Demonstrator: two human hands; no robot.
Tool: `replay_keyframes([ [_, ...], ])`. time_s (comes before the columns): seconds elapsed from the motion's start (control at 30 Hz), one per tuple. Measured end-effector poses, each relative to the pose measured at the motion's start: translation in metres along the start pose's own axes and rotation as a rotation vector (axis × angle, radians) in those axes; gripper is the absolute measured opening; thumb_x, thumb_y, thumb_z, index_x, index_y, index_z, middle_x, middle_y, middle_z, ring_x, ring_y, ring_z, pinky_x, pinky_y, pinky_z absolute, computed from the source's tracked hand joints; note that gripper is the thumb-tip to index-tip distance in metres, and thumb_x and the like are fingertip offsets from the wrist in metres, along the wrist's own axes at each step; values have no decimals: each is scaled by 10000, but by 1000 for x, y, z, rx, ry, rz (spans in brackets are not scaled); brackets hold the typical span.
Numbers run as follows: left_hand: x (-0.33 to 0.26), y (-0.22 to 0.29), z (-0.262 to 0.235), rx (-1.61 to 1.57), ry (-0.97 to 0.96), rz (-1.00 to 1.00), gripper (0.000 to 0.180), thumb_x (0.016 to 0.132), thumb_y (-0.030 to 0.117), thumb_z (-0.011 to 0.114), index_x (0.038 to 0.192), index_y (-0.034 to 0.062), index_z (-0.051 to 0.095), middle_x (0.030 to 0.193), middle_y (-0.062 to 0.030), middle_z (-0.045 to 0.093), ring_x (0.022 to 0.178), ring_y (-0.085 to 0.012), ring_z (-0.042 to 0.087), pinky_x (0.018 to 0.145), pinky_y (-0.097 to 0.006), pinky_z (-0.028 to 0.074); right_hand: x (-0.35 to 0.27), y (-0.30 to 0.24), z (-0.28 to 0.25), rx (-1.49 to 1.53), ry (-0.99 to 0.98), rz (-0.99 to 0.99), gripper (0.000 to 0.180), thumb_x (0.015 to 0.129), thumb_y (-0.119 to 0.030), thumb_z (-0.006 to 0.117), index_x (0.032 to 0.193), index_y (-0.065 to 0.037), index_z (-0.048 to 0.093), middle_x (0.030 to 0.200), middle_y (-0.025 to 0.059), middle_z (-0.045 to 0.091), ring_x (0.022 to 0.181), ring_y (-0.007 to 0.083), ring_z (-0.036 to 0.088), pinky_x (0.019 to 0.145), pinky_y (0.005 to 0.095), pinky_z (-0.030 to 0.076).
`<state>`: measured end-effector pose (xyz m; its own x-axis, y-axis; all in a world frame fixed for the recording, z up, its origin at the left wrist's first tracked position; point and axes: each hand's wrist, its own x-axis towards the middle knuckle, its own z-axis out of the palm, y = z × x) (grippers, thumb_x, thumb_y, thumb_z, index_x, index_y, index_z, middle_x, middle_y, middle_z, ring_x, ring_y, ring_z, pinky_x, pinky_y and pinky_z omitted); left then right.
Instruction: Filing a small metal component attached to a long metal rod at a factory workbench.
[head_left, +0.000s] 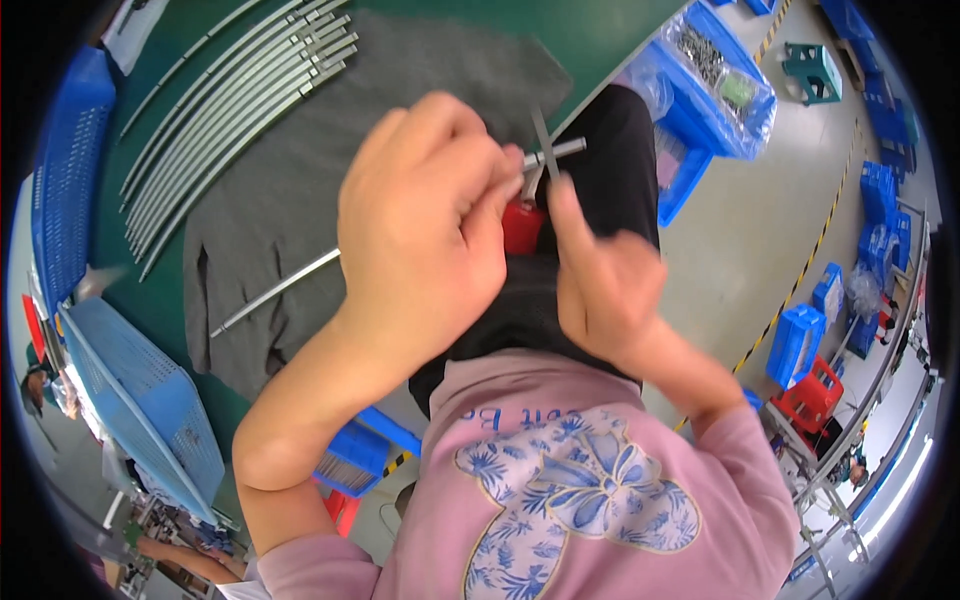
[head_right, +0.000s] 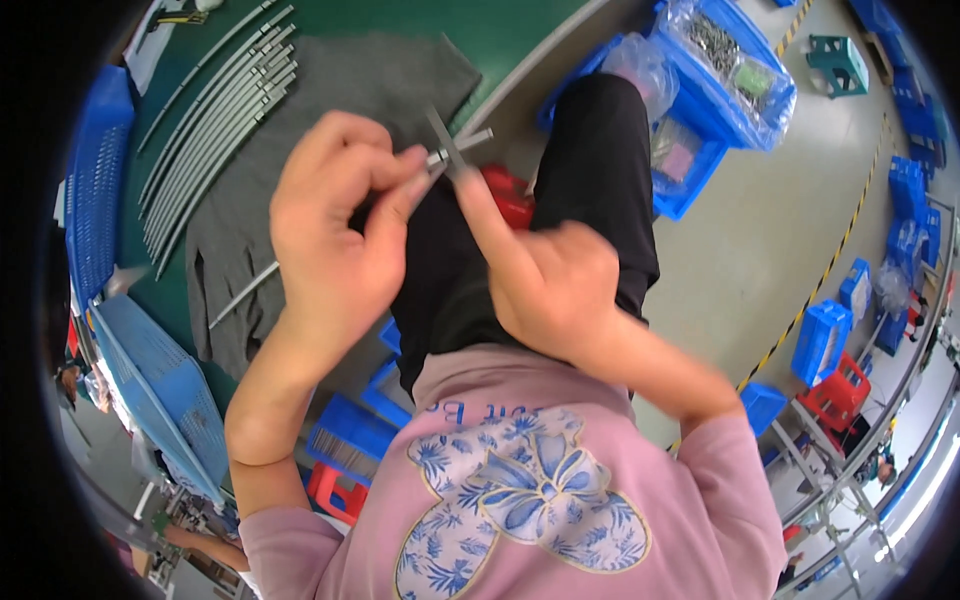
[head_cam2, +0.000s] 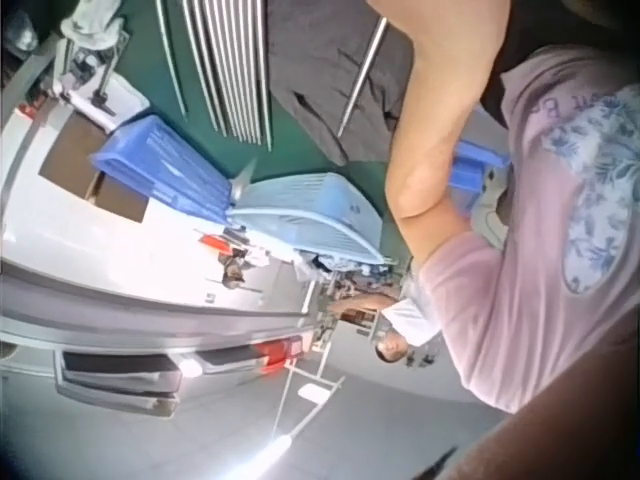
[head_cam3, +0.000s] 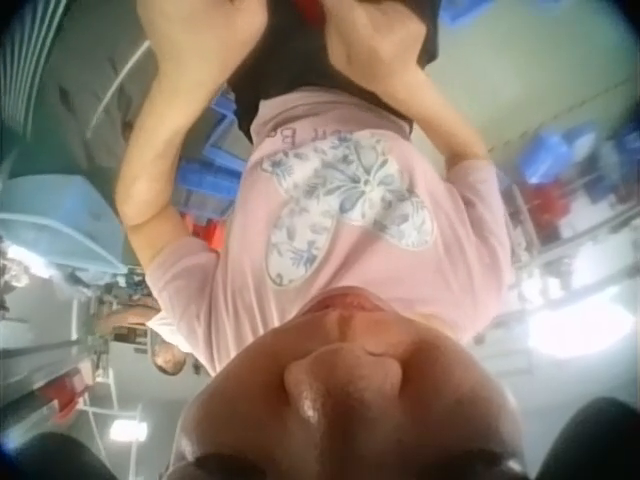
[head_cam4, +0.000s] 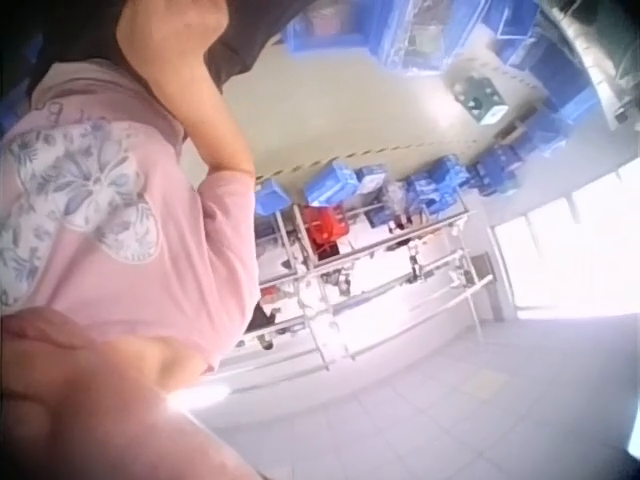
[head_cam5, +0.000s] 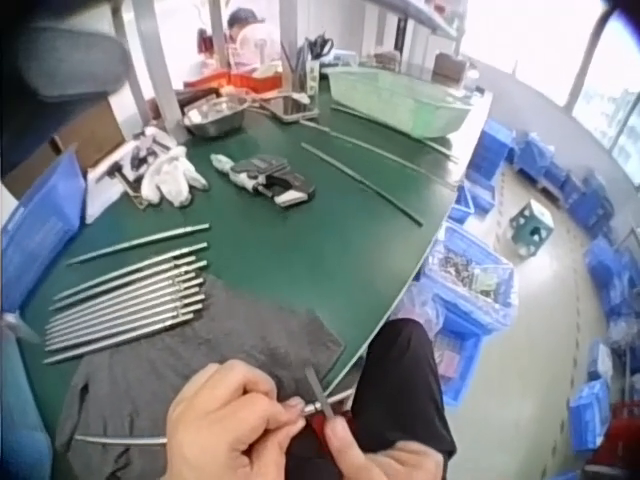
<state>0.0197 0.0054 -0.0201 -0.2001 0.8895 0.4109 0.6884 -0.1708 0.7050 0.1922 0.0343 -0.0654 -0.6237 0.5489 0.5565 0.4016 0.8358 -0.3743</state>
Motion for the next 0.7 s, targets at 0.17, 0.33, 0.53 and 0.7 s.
replay_keyframes([
  [0.17,1,-4,-2,-34,26,4,121,650,-41,676,692,34,590,723,-67,522,649,-269,505,566,-359,403,-11,-6,2,6,-1,45,618,627,32,577,1244,-10,594,459,-13,329,362,135,362,396,278,314],
  [0.33,-1,-1,-4,-1,-15,0,120,659,-36,679,704,35,593,729,-65,521,648,-266,501,566,-360,400,29,2,11,6,34,4,612,593,25,577,1204,22,610,513,-13,417,403,120,379,421,275,335],
  [0.53,-1,1,-4,7,-11,24,122,663,-39,678,697,34,587,728,-66,517,645,-264,498,562,-360,397,23,-3,6,27,39,29,610,591,22,577,1198,4,621,490,-8,366,386,130,376,405,287,321],
  [0.7,3,-3,-6,38,-60,28,147,689,-110,680,736,-21,572,754,-91,527,643,-209,515,573,-279,413,-17,-8,-9,103,-98,138,589,595,10,583,1183,5,634,483,-14,386,373,139,352,398,290,319],
])
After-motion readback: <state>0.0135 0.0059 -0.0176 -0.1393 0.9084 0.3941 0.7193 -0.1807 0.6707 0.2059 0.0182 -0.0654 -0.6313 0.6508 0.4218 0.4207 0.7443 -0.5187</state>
